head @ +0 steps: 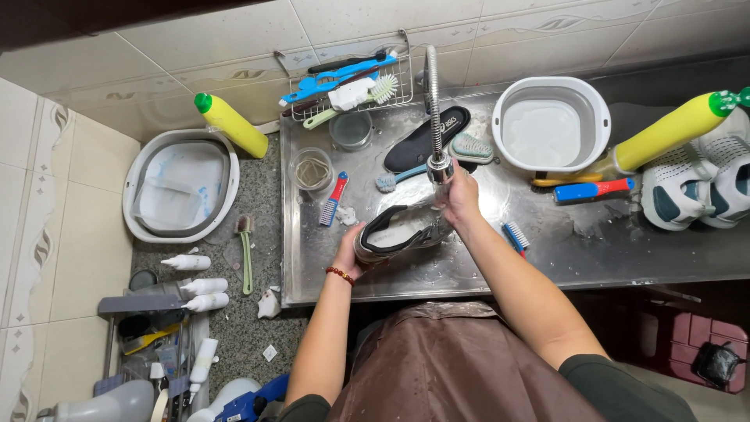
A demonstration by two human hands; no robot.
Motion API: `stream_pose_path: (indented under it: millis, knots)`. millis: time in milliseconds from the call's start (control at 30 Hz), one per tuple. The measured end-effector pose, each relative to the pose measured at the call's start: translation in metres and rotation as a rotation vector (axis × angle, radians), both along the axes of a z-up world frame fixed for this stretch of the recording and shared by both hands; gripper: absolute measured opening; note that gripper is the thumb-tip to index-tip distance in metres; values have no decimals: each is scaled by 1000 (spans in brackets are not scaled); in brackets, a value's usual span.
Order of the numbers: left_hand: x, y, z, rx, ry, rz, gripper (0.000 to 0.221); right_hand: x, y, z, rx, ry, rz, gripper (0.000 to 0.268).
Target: Cleaning a pair of sneakers using water, detergent, and various brushes at a sink.
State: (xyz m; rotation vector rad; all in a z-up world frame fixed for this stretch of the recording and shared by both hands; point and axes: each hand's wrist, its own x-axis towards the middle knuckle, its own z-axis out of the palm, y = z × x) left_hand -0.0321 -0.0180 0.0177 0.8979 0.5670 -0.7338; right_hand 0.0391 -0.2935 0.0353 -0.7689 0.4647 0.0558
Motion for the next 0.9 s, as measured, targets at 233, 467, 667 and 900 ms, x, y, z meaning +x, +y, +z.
stream_pose_path:
  millis: [233,467,667,900]
  knots:
    - [13,-39,-9,-134,20,2,58,11,-49,1,-27,93,-69,41]
    - [17,-82,12,-57,-105,91,60,-20,-61,57,56,31,-208,57]
    - [27,-110,-19,85,-209,53,51,-30,-81,68,117,-65,-240,59]
    - [55,-155,-33,916,-755,-286,33,-49,-78,115,-108,-327,-141,60]
